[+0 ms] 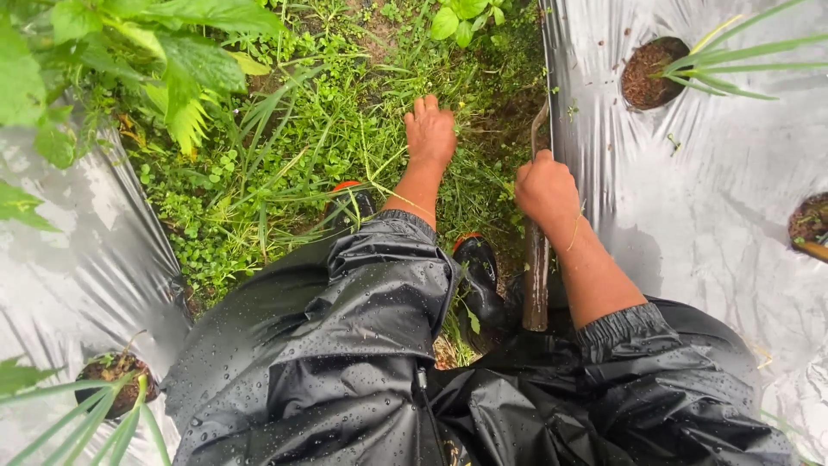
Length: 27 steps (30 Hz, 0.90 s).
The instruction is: Using a hand sickle to remove weeds from a narrow path between plastic-covered plant beds in a field.
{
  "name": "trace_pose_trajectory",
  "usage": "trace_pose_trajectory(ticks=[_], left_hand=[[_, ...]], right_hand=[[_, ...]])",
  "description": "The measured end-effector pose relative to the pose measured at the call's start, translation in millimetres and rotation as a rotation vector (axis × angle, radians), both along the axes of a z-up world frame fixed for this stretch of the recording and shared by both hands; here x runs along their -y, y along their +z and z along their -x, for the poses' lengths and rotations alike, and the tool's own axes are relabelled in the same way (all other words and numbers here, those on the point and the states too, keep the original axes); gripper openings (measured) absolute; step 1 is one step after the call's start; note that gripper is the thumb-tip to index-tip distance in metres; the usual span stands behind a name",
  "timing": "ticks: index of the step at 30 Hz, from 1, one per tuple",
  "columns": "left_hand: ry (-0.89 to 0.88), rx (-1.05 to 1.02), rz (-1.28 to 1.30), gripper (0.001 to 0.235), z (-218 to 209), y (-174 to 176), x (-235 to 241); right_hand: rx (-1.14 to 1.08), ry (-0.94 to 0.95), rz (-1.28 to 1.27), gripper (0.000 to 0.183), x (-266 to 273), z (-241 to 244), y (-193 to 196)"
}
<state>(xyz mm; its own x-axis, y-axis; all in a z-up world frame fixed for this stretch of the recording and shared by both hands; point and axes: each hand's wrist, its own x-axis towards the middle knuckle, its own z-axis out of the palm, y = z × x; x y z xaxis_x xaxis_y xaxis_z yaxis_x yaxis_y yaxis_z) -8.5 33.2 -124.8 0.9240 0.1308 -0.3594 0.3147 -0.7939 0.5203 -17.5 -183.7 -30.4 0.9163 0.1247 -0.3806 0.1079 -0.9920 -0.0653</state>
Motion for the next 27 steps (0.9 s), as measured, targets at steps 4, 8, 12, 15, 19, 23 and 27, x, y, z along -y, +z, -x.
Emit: trace_pose_trajectory(ticks=[4, 8, 12, 15, 19, 23, 27], left_hand=[[0.030, -0.076, -0.005, 0.024, 8, -4, -7], [-0.054, -0.156, -0.081, 0.025, 21, 14, -15], [-0.277, -0.264, -0.153, 0.049, 28, 89, -20], [-0.346, -0.448, -0.171, 0.099, 3, 149, -16], [-0.420, -0.337, -0.427, 0.074, -17, 183, 14], [-0.233, 0.159, -0.160, 0.014, -14, 151, 63], [-0.081, 0.136, 0.245, 0.018, 30, 106, 114]], right_hand=[[0.044, 0.015, 0.006, 0.031, 14, 8, 17], [0.015, -0.053, -0.096, 0.028, 18, 10, 78], [0.046, -0.094, -0.071, 0.039, 42, 22, 110], [0.038, -0.180, -0.197, 0.034, 32, 40, 166], [0.021, -0.245, -0.226, 0.036, 41, 55, 189], [-0.039, -0.275, -0.236, 0.037, 45, 72, 199], [-0.160, -0.321, -0.271, 0.028, 46, 87, 214]])
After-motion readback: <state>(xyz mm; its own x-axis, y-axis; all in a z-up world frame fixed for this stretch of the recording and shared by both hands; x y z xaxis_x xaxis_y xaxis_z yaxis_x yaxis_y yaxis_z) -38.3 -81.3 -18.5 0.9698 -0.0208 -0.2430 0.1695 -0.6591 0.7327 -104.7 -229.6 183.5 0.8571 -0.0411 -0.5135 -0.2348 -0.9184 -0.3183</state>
